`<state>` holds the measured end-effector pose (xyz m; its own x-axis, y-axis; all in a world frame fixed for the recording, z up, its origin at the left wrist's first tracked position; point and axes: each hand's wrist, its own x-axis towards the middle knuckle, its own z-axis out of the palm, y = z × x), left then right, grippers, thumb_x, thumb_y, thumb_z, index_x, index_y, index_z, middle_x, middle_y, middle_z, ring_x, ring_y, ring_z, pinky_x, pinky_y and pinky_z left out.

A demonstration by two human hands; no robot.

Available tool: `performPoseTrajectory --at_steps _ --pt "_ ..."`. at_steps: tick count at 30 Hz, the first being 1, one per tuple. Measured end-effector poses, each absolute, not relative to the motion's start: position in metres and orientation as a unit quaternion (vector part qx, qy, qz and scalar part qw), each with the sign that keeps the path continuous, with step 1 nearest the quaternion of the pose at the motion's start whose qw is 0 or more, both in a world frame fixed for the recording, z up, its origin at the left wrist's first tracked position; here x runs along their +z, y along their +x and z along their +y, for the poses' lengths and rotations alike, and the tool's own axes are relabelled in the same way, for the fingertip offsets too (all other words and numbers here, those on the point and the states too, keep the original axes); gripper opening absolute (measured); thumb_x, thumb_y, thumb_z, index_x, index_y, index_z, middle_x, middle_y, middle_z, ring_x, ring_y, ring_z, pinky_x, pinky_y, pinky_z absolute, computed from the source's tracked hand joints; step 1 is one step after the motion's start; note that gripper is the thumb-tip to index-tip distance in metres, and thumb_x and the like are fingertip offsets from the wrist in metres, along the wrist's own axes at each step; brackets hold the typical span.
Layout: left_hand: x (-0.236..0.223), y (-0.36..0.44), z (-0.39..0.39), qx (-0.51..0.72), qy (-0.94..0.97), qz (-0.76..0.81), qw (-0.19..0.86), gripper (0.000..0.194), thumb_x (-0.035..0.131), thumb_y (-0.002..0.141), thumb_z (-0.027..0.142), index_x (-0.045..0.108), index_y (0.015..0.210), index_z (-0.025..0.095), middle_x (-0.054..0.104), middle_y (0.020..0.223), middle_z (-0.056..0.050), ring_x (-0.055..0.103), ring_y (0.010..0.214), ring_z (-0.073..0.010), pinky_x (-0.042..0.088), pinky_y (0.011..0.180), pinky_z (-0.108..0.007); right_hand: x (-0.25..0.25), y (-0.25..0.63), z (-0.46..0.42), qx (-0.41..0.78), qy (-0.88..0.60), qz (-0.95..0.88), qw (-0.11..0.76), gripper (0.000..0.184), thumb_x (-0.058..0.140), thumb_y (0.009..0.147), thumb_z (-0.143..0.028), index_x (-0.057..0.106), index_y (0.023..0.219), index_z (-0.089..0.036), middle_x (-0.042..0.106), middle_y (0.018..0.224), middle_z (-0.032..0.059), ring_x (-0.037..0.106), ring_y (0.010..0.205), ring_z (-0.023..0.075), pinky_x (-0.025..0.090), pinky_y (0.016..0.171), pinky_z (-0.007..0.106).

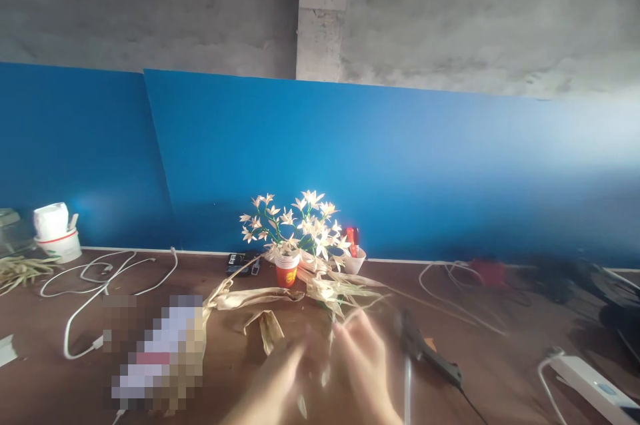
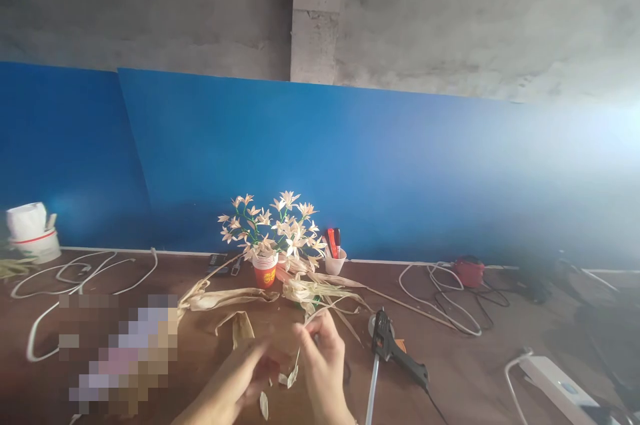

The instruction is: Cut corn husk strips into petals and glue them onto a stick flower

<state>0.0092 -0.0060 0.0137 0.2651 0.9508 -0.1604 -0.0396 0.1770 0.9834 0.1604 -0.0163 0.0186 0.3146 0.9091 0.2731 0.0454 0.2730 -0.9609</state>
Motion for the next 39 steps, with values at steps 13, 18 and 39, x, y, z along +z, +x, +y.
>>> performPoseTrajectory --at_steps 13,18,39 --pt "0.018 -0.007 -0.008 0.339 0.595 0.453 0.570 0.010 0.065 0.066 0.019 0.064 0.056 0.023 0.057 0.051 0.003 0.054 0.055 -0.0157 0.039 0.051 -0.025 0.035 0.153 -0.029 0.408 -0.488 -0.707 0.308 0.009 0.063 0.065 -0.013 0.060 0.057 -0.017 0.067 0.078 0.0026 0.058 0.072 0.0166 0.038 0.062 0.025" --pt "0.018 -0.004 -0.005 0.321 0.722 0.494 0.364 0.021 0.053 0.070 0.011 0.055 0.050 0.018 0.050 0.053 0.003 0.047 0.052 -0.0125 0.031 0.050 -0.023 0.021 0.151 -0.016 0.404 -0.568 -0.632 0.337 0.018 0.065 0.064 -0.015 0.054 0.050 -0.016 0.055 0.051 -0.0028 0.047 0.053 0.0107 0.031 0.051 0.023" --pt "0.024 0.006 -0.027 0.439 0.761 0.359 0.314 0.017 0.049 0.088 0.025 0.066 0.087 0.025 0.072 0.084 -0.008 0.067 0.084 -0.0230 0.051 0.077 -0.031 0.035 0.162 -0.021 0.656 -0.396 -0.521 0.376 0.053 0.066 0.065 -0.066 0.053 0.054 -0.015 0.047 0.035 -0.0051 0.042 0.030 0.0053 0.020 0.031 0.016"
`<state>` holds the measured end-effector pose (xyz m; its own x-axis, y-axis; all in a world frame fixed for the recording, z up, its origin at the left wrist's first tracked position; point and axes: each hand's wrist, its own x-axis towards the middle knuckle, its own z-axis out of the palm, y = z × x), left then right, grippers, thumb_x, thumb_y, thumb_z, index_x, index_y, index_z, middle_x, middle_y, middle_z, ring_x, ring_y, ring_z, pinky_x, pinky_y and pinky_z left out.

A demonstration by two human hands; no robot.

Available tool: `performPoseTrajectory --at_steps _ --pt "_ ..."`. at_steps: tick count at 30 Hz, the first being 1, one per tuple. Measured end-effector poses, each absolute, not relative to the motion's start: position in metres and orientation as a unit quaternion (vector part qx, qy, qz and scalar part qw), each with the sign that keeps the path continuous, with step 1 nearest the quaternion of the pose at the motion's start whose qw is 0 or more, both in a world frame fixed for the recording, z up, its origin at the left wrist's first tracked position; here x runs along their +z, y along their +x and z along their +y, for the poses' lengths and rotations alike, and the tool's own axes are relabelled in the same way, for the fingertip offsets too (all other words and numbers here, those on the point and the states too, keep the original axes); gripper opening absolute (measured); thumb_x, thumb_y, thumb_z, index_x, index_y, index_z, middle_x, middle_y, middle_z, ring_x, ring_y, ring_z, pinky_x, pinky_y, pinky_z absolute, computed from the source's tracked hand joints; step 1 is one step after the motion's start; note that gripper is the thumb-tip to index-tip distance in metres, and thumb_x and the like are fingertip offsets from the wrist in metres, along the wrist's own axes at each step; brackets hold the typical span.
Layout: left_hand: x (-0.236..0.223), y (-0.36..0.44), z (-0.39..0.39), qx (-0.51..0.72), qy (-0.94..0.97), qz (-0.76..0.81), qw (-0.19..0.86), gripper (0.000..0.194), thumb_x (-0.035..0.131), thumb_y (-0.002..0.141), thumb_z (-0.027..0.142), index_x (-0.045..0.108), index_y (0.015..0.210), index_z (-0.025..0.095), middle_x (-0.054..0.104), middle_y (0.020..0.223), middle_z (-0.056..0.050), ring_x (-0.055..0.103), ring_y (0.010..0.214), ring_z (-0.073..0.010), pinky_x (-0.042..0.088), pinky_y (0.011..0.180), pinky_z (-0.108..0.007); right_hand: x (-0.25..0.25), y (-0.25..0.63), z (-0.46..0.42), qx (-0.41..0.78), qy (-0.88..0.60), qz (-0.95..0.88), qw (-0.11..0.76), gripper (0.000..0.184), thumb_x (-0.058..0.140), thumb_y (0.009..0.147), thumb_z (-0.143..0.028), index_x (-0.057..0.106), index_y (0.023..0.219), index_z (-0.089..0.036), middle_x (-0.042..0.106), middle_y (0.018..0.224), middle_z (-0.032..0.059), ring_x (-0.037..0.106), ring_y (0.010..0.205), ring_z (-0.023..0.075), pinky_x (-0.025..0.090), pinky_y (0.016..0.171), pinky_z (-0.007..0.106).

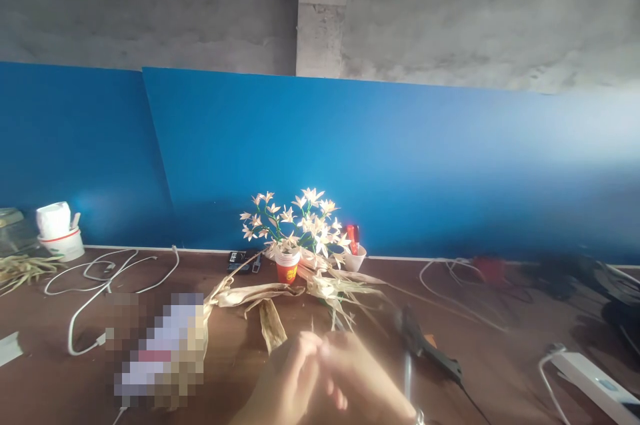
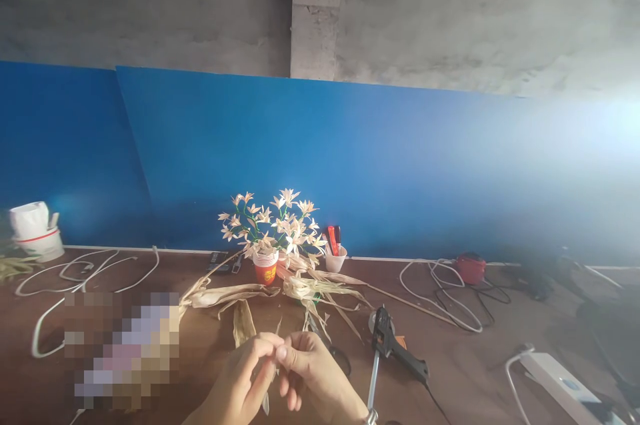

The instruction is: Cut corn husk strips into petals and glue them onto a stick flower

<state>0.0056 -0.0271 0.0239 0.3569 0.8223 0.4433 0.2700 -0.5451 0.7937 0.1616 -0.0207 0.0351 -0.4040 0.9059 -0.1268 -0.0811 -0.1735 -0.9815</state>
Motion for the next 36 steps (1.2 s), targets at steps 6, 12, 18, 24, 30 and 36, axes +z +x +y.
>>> performPoseTrajectory --at_steps 6,12,18,24,30,36 --pt "0.008 0.004 -0.015 0.482 0.720 0.436 0.241 0.014 0.051 0.085 0.020 0.061 0.076 0.025 0.068 0.073 -0.003 0.064 0.067 -0.0178 0.047 0.066 -0.025 0.035 0.155 -0.020 0.510 -0.483 -0.549 0.452 0.026 0.072 0.067 -0.040 0.061 0.074 -0.017 0.060 0.057 -0.0013 0.053 0.051 0.0125 0.043 0.049 0.023" --pt "0.012 0.008 -0.015 0.458 0.698 0.473 0.282 0.015 0.054 0.081 0.020 0.056 0.067 0.023 0.063 0.063 -0.001 0.060 0.059 -0.0162 0.043 0.058 -0.023 0.032 0.152 -0.023 0.368 -0.537 -0.623 0.434 0.007 0.065 0.067 -0.019 0.064 0.060 -0.015 0.057 0.052 -0.0007 0.048 0.051 0.0114 0.035 0.048 0.022" --pt "0.009 0.017 -0.006 0.454 0.569 0.462 0.507 0.024 0.062 0.074 0.032 0.044 0.061 0.022 0.053 0.052 0.004 0.053 0.050 -0.0139 0.039 0.049 -0.023 0.029 0.144 -0.016 0.532 -0.552 -0.468 0.440 0.012 0.062 0.065 -0.020 0.055 0.055 -0.016 0.054 0.043 -0.0026 0.046 0.037 0.0081 0.029 0.037 0.018" --pt "0.011 0.016 -0.007 0.490 0.586 0.458 0.456 0.024 0.062 0.077 0.037 0.046 0.067 0.021 0.059 0.070 0.000 0.056 0.059 -0.0144 0.043 0.055 -0.025 0.025 0.149 -0.016 0.605 -0.473 -0.445 0.460 0.028 0.065 0.069 -0.039 0.058 0.058 -0.014 0.054 0.045 -0.0028 0.040 0.033 0.0043 0.027 0.035 0.016" --pt "0.015 0.014 -0.011 0.523 0.648 0.426 0.353 0.015 0.056 0.080 0.029 0.064 0.074 0.018 0.061 0.084 -0.007 0.060 0.079 -0.0200 0.046 0.069 -0.028 0.023 0.150 -0.016 0.594 -0.472 -0.428 0.490 0.037 0.072 0.067 -0.049 0.060 0.064 -0.014 0.057 0.049 -0.0019 0.045 0.037 0.0058 0.030 0.038 0.016" --pt "0.014 0.013 -0.006 0.484 0.570 0.398 0.531 0.030 0.064 0.077 0.041 0.067 0.064 0.015 0.055 0.078 -0.004 0.054 0.072 -0.0167 0.044 0.064 -0.025 0.013 0.148 -0.011 0.566 -0.487 -0.432 0.505 0.042 0.075 0.061 -0.053 0.058 0.067 -0.015 0.058 0.049 -0.0022 0.046 0.036 0.0074 0.034 0.036 0.018"
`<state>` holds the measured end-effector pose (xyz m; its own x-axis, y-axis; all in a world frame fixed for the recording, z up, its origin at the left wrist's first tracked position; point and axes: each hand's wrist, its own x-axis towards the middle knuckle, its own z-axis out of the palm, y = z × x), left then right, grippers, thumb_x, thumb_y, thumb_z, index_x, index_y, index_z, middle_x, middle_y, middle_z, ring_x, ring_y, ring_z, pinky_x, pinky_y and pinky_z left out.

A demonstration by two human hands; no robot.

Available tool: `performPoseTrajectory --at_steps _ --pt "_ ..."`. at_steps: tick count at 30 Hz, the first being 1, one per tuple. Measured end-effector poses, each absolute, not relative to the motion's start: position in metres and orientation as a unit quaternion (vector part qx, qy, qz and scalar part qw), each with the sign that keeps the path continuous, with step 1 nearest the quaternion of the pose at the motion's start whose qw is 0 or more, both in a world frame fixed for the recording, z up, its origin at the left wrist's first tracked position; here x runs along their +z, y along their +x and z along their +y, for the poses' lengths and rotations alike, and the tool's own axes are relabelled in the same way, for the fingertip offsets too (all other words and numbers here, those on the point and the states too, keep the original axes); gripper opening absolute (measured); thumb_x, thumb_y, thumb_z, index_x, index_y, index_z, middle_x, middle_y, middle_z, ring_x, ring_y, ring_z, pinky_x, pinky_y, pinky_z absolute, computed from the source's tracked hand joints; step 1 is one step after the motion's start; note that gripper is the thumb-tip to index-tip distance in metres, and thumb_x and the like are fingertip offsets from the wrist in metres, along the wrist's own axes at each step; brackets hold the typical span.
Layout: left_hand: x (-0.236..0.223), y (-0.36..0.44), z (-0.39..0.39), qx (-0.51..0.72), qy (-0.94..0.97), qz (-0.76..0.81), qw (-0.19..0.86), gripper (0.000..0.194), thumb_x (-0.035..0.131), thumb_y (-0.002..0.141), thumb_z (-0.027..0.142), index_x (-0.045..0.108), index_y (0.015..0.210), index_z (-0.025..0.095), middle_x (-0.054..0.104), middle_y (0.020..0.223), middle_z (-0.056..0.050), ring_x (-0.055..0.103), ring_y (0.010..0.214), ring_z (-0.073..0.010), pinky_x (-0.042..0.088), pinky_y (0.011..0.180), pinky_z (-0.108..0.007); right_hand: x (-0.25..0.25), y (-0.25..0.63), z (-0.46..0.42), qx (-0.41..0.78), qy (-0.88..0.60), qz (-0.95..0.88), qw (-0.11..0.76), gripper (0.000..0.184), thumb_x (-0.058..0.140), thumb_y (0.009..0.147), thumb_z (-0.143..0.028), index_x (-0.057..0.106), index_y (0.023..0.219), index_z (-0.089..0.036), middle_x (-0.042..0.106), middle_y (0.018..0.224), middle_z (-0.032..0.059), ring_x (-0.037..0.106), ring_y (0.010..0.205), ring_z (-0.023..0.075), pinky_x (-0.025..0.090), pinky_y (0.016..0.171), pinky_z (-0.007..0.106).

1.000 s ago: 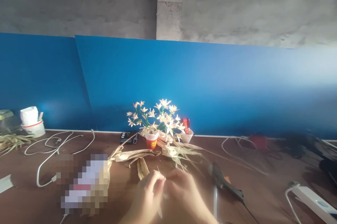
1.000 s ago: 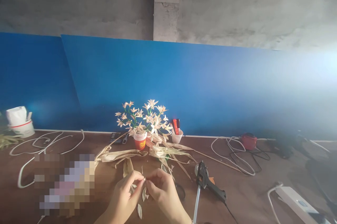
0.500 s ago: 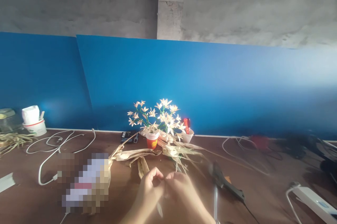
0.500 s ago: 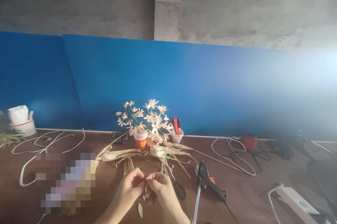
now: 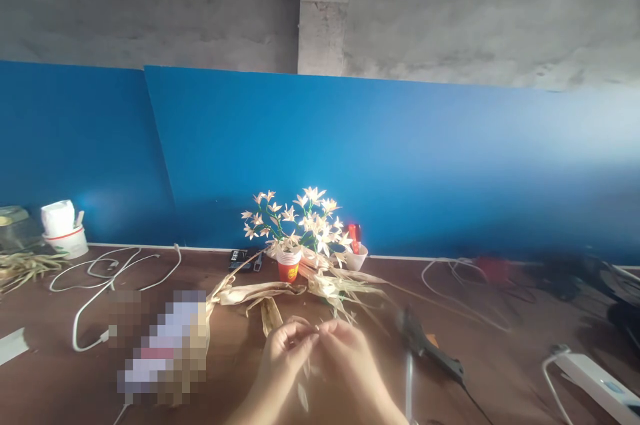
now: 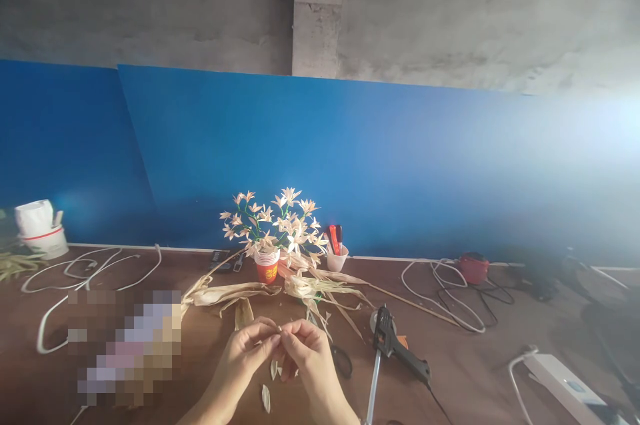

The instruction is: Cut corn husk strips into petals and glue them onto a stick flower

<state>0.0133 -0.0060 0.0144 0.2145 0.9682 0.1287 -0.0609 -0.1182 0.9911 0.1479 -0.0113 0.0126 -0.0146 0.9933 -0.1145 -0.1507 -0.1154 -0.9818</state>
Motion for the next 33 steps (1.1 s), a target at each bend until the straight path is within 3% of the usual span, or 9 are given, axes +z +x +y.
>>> performPoseTrajectory --at_steps 6,10,17,20,26,30,33 --pt "0.012 0.013 -0.003 0.473 0.507 0.378 0.613 0.024 0.065 0.074 0.035 0.056 0.063 0.016 0.048 0.065 0.002 0.047 0.060 -0.0108 0.039 0.056 -0.021 0.024 0.148 -0.020 0.474 -0.529 -0.515 0.479 0.020 0.066 0.072 -0.034 0.064 0.067 -0.014 0.065 0.056 0.0022 0.055 0.045 0.0110 0.040 0.042 0.019" --pt "0.011 0.010 -0.005 0.454 0.434 0.379 0.680 0.015 0.060 0.072 0.032 0.055 0.071 0.018 0.050 0.062 0.003 0.047 0.056 -0.0115 0.039 0.055 -0.023 0.027 0.148 -0.025 0.413 -0.530 -0.586 0.452 0.019 0.063 0.075 -0.032 0.067 0.069 -0.013 0.066 0.057 0.0028 0.055 0.050 0.0112 0.039 0.044 0.018" --pt "0.015 0.008 0.000 0.457 0.594 0.424 0.509 0.033 0.066 0.074 0.045 0.057 0.059 0.017 0.051 0.064 0.001 0.049 0.063 -0.0143 0.038 0.061 -0.025 0.022 0.146 -0.020 0.443 -0.543 -0.525 0.483 0.016 0.060 0.075 -0.028 0.063 0.071 -0.014 0.061 0.053 0.0010 0.054 0.046 0.0116 0.039 0.040 0.018" --pt "0.019 0.006 0.000 0.469 0.597 0.428 0.490 0.040 0.062 0.077 0.050 0.056 0.054 0.017 0.049 0.063 0.001 0.046 0.063 -0.0136 0.036 0.062 -0.024 0.021 0.149 -0.018 0.416 -0.541 -0.545 0.487 0.016 0.057 0.078 -0.028 0.063 0.072 -0.014 0.063 0.057 0.0019 0.055 0.048 0.0121 0.043 0.044 0.020" --pt "0.024 0.003 -0.004 0.450 0.462 0.432 0.631 0.044 0.063 0.071 0.059 0.050 0.059 0.019 0.044 0.052 0.006 0.039 0.050 -0.0092 0.027 0.048 -0.020 0.014 0.157 -0.016 0.337 -0.525 -0.624 0.470 0.017 0.051 0.083 -0.027 0.065 0.079 -0.018 0.065 0.058 0.0004 0.058 0.051 0.0133 0.045 0.050 0.020" --pt "0.023 0.002 -0.002 0.462 0.428 0.429 0.648 0.043 0.065 0.070 0.057 0.051 0.061 0.018 0.048 0.050 0.006 0.038 0.044 -0.0060 0.022 0.044 -0.018 0.010 0.161 -0.014 0.293 -0.529 -0.650 0.460 0.019 0.048 0.084 -0.024 0.066 0.083 -0.018 0.067 0.063 0.0010 0.060 0.055 0.0138 0.046 0.054 0.021" --pt "0.022 0.000 0.000 0.448 0.431 0.424 0.659 0.044 0.064 0.070 0.060 0.050 0.060 0.019 0.039 0.039 0.009 0.028 0.035 -0.0044 0.014 0.039 -0.019 0.008 0.164 -0.013 0.262 -0.532 -0.671 0.446 0.020 0.048 0.084 -0.023 0.066 0.090 -0.018 0.066 0.063 0.0009 0.062 0.061 0.0161 0.046 0.056 0.022"
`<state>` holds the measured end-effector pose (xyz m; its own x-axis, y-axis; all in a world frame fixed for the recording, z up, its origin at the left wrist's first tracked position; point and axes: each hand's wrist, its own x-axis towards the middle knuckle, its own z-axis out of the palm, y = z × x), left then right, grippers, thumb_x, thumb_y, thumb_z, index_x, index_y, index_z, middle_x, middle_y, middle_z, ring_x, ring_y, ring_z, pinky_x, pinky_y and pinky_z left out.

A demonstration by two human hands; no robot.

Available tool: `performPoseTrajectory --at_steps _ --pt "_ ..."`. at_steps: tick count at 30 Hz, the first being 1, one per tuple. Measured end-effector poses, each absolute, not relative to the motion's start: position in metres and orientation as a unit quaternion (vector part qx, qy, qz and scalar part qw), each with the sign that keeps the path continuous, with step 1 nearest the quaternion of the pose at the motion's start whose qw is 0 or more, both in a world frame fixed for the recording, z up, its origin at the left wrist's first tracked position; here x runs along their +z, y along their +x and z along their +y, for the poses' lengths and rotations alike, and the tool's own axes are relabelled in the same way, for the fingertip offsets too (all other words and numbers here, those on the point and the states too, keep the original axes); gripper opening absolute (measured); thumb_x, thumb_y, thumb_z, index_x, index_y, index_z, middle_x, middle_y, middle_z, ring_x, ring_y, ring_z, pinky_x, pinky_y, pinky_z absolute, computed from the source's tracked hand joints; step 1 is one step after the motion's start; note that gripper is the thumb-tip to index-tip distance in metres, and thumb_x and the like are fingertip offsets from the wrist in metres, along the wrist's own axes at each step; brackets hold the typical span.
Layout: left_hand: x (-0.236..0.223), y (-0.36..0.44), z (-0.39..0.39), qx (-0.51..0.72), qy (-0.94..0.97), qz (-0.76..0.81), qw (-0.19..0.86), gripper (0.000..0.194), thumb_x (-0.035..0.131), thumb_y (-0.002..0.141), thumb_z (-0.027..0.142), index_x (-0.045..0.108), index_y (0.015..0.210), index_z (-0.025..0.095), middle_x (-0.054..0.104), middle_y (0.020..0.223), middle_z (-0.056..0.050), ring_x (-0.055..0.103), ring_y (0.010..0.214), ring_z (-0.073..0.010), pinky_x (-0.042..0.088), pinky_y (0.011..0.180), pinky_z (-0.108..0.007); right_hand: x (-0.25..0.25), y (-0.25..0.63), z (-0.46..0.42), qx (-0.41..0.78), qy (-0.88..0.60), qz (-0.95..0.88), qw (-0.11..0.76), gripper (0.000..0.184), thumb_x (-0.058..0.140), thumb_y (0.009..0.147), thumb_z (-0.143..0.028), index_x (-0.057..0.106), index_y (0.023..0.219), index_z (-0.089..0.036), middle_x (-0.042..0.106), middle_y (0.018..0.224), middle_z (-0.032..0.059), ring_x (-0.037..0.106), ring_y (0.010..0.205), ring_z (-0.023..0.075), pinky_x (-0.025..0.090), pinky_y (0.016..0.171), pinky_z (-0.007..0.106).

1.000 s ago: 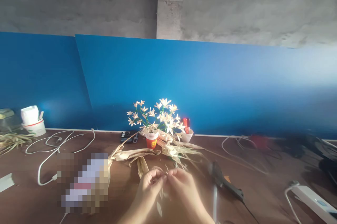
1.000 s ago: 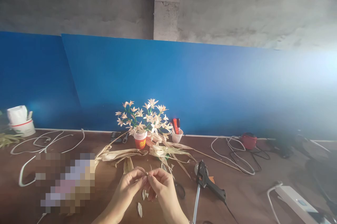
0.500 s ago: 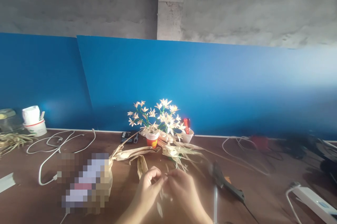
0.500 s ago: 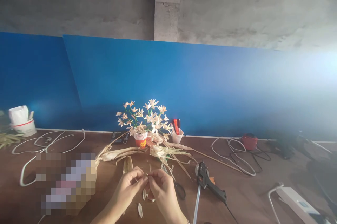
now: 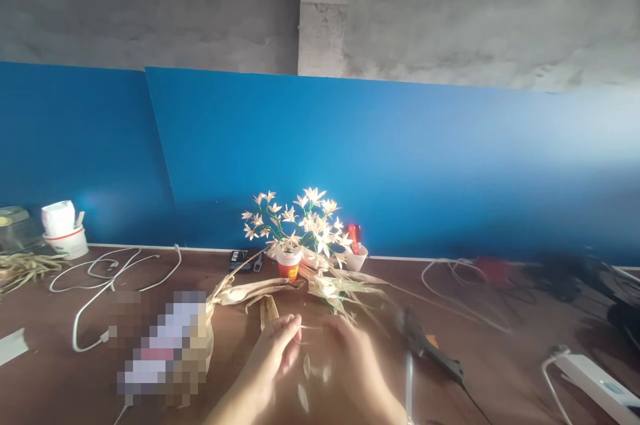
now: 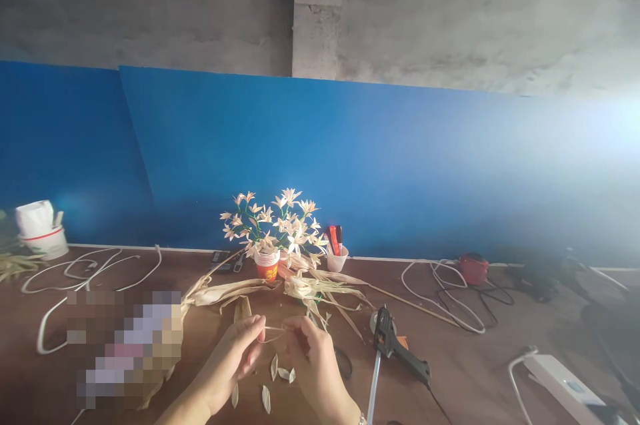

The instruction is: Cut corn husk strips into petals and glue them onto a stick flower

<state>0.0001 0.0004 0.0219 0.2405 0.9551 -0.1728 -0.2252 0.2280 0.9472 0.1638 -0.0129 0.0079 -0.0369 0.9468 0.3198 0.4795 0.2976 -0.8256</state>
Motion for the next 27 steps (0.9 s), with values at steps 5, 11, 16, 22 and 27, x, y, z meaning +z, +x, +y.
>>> performPoseTrajectory --at_steps 5,11,16,22,27 --pt "0.022 -0.003 0.001 0.453 0.394 0.399 0.693 0.045 0.064 0.067 0.061 0.046 0.059 0.021 0.031 0.032 0.012 0.017 0.031 -0.0033 0.010 0.036 -0.019 0.008 0.169 -0.011 0.238 -0.524 -0.690 0.440 0.026 0.046 0.085 -0.022 0.068 0.097 -0.017 0.066 0.066 0.0020 0.063 0.066 0.0177 0.045 0.057 0.023" --pt "0.024 -0.003 0.002 0.479 0.394 0.401 0.674 0.041 0.064 0.069 0.055 0.044 0.057 0.021 0.030 0.035 0.012 0.016 0.034 -0.0037 0.011 0.038 -0.019 0.017 0.169 -0.014 0.230 -0.533 -0.686 0.438 0.024 0.049 0.083 -0.021 0.072 0.087 -0.017 0.071 0.072 0.0044 0.063 0.066 0.0180 0.046 0.060 0.025" --pt "0.019 -0.011 0.007 0.488 0.499 0.475 0.536 0.037 0.057 0.076 0.050 0.049 0.056 0.021 0.043 0.044 0.005 0.033 0.038 -0.0081 0.025 0.040 -0.021 0.018 0.168 -0.012 0.219 -0.550 -0.673 0.442 0.024 0.049 0.084 -0.025 0.071 0.083 -0.017 0.070 0.070 0.0045 0.061 0.062 0.0172 0.044 0.057 0.024" --pt "0.019 -0.010 0.000 0.464 0.779 0.419 0.051 0.044 0.055 0.080 0.015 0.059 0.121 0.029 0.059 0.125 -0.009 0.049 0.117 -0.0302 0.036 0.097 -0.047 0.020 0.166 -0.015 0.222 -0.549 -0.692 0.413 0.018 0.052 0.081 -0.021 0.070 0.082 -0.017 0.072 0.072 0.0043 0.062 0.062 0.0171 0.044 0.057 0.023" --pt "0.016 -0.002 -0.003 0.407 0.819 0.404 0.023 0.027 0.050 0.083 0.009 0.070 0.094 0.024 0.070 0.093 -0.007 0.058 0.090 -0.0263 0.042 0.081 -0.042 0.021 0.165 -0.016 0.228 -0.539 -0.706 0.400 0.021 0.053 0.081 -0.019 0.073 0.087 -0.019 0.072 0.077 0.0050 0.063 0.068 0.0185 0.046 0.063 0.026"
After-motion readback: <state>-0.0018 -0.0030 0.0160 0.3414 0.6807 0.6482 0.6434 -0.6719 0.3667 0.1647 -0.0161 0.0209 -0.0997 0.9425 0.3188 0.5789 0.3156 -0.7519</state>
